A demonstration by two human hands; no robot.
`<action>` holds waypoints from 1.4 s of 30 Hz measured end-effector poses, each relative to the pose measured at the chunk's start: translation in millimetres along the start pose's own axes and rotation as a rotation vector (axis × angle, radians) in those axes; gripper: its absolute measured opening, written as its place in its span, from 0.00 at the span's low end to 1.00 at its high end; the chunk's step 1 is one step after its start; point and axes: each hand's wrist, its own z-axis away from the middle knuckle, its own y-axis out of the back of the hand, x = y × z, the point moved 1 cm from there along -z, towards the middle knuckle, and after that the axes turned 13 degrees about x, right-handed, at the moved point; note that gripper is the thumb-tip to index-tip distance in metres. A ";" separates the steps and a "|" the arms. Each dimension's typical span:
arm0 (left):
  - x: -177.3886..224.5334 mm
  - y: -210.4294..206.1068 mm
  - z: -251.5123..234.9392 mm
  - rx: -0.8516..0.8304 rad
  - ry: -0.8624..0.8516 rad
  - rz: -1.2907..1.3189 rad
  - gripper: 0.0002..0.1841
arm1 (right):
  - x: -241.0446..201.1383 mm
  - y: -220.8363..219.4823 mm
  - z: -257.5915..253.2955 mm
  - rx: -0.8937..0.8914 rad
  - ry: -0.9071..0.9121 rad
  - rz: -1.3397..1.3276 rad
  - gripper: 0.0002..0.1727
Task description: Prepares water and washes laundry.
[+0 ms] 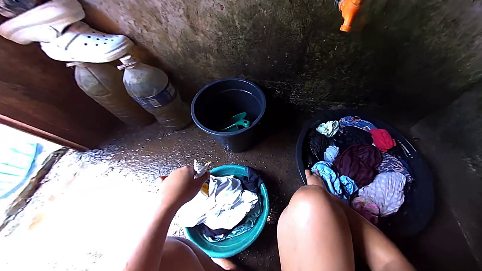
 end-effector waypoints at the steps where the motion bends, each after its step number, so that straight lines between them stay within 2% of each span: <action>1: 1.0 1.0 0.4 0.001 -0.005 0.000 0.26 | -0.5 25.8 7.6 -0.247 -0.069 0.028 0.28; 2: 2.3 2.0 1.3 0.003 -0.009 0.005 0.26 | 9.8 30.1 21.8 -0.258 -0.087 -0.003 0.28; 4: 4.7 3.8 3.7 0.007 -0.024 0.015 0.27 | 51.4 11.6 56.2 -0.104 -0.008 -0.146 0.29; 5: 6.1 4.1 5.0 0.007 -0.031 0.024 0.27 | 74.1 6.3 72.1 -0.089 0.051 -0.169 0.34; 8: 9.8 3.6 6.0 0.000 -0.047 0.040 0.26 | 142.2 -8.6 112.5 -0.109 0.124 -0.099 0.38; 14: 11.6 7.5 10.0 0.027 -0.049 0.070 0.24 | 235.3 24.3 190.1 -0.183 0.010 0.154 0.37; 15: 11.4 7.8 10.5 0.027 -0.051 0.074 0.24 | 249.5 27.3 196.9 -0.223 -0.015 0.218 0.35; 17: 9.6 9.1 11.3 0.023 -0.064 0.084 0.25 | 254.6 39.8 196.2 -0.424 -0.153 0.379 0.36; 19: 8.3 11.2 11.5 0.020 -0.098 0.083 0.25 | 226.7 63.8 169.5 -0.668 -0.308 0.485 0.38; 20: 8.8 12.5 11.4 0.009 -0.106 0.078 0.24 | 204.3 80.3 148.2 -0.718 -0.346 0.461 0.36; 21: 9.3 14.3 10.7 -0.002 -0.110 0.077 0.24 | 175.9 99.8 122.9 -0.659 -0.323 0.367 0.31; 23: 10.9 16.5 8.0 -0.012 -0.120 0.084 0.24 | 104.2 136.8 58.4 -0.390 -0.123 0.161 0.25; 26: 13.5 16.7 3.8 -0.025 -0.113 0.103 0.24 | -7.3 150.9 -49.3 -0.055 0.266 0.050 0.27; 29: 13.1 13.3 3.2 -0.030 -0.098 0.152 0.24 | -109.4 124.3 -128.5 0.085 0.557 -0.010 0.35; 32: 11.1 18.5 5.5 -0.070 -0.082 0.172 0.23 | -186.5 80.1 -177.6 0.034 0.749 0.115 0.45; 34: 7.7 24.7 4.7 -0.065 -0.065 0.178 0.22 | -210.2 55.5 -199.8 -0.015 0.780 0.215 0.41; 37: 0.4 34.3 2.2 -0.030 -0.044 0.184 0.22 | -214.5 49.7 -215.4 0.003 0.715 0.195 0.21; 39: -4.1 38.3 0.9 -0.037 -0.036 0.179 0.22 | -196.7 51.8 -221.5 0.035 0.752 0.221 0.16; 42: -9.5 38.2 -0.6 -0.024 -0.043 0.170 0.22 | -153.6 60.3 -212.1 0.026 0.797 0.231 0.14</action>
